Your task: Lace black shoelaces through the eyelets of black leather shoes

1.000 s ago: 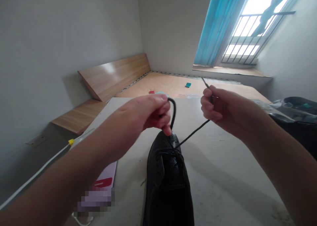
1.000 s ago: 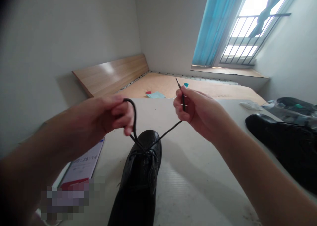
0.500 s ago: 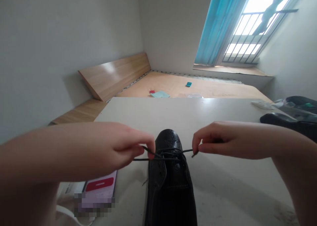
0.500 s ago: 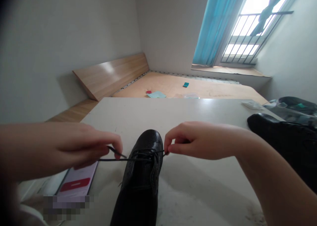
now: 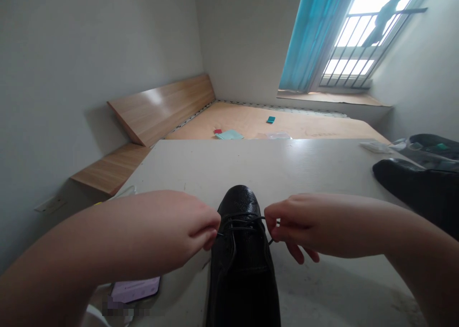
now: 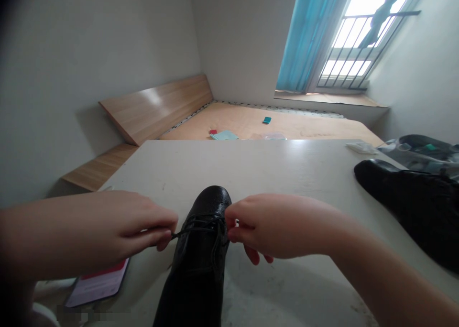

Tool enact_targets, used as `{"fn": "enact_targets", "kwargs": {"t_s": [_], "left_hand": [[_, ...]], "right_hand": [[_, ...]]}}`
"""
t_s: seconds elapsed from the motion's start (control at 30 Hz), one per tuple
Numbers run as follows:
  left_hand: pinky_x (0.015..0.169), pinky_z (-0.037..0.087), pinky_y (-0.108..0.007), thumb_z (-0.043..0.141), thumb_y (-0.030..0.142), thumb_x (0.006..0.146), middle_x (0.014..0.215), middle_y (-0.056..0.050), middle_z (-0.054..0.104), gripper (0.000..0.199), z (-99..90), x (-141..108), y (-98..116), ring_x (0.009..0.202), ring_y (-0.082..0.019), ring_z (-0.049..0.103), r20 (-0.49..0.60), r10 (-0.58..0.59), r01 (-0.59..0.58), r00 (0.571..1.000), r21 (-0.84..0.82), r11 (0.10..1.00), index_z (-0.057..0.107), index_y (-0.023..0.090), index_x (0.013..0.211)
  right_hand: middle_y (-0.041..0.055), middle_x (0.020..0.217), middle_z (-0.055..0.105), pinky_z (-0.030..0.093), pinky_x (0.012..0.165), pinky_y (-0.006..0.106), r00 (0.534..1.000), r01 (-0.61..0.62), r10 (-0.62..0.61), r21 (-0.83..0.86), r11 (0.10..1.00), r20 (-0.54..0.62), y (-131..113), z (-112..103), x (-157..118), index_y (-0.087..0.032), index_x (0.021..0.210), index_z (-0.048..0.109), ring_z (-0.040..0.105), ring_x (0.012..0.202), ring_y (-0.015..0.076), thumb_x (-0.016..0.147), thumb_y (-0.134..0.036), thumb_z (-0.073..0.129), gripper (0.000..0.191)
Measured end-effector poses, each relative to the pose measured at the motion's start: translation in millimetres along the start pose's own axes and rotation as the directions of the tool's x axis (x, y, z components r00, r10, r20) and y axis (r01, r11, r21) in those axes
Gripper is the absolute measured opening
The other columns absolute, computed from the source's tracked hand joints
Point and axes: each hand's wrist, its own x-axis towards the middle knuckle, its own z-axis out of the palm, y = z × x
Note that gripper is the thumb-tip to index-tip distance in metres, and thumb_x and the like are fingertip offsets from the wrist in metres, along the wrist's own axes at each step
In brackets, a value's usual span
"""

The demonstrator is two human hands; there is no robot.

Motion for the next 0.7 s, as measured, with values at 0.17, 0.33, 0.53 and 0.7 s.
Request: {"fn": "enact_targets", "kwargs": {"t_s": [0.17, 0.33, 0.53, 0.7], "left_hand": [[0.052, 0.034, -0.028, 0.044, 0.033, 0.09, 0.073, 0.001, 0.071, 0.029, 2.9, 1.7, 4.1, 0.062, -0.017, 0.06, 0.015, -0.015, 0.014, 1.0, 0.038, 0.999, 0.069, 0.028, 0.075], [0.05, 0.032, -0.027, 0.044, 0.029, 0.088, 0.058, 0.003, 0.064, 0.031, 4.5, 2.9, 10.8, 0.052, -0.014, 0.054, -0.041, -0.041, 0.043, 0.998, 0.05, 0.998, 0.062, 0.024, 0.064], [0.05, 0.032, -0.026, 0.044, 0.03, 0.089, 0.06, 0.003, 0.065, 0.032, 3.6, 1.3, 14.4, 0.053, -0.014, 0.054, -0.08, -0.04, 0.045, 0.996, 0.062, 0.997, 0.061, 0.024, 0.064], [0.05, 0.031, -0.025, 0.045, 0.028, 0.089, 0.061, 0.004, 0.065, 0.03, 3.8, 1.0, 16.5, 0.053, -0.013, 0.054, -0.086, -0.002, 0.005, 0.996, 0.045, 0.999, 0.062, 0.025, 0.065]], "right_hand": [[-0.0007, 0.072, 0.074, 0.044, 0.057, 0.026, 0.998, -0.046, 0.045, 0.007, 0.999, 0.047, -3.7, -2.6, 0.2, -0.022, 0.084, 0.051, 0.065, 0.061, 0.0151, 0.097, -0.028, 0.036, 0.021], [-0.0017, 0.067, 0.073, 0.044, 0.062, 0.028, 0.998, -0.032, 0.033, -0.023, 0.999, 0.046, -5.7, -1.0, -0.2, -0.022, 0.084, 0.053, 0.063, 0.064, 0.0161, 0.098, -0.031, 0.034, 0.025], [-0.0017, 0.075, 0.074, 0.043, 0.063, 0.028, 0.999, 0.01, -0.01, 0.008, 1.0, 0.045, -4.2, 1.0, -0.7, -0.021, 0.086, 0.058, 0.063, 0.069, 0.0163, 0.095, -0.03, 0.042, 0.02], [-0.0013, 0.08, 0.074, 0.044, 0.063, 0.026, 0.997, 0.03, -0.033, 0.052, 0.998, 0.063, -3.4, -1.8, 4.0, -0.02, 0.077, 0.059, 0.065, 0.073, 0.0154, 0.085, -0.024, 0.053, 0.011]]}}
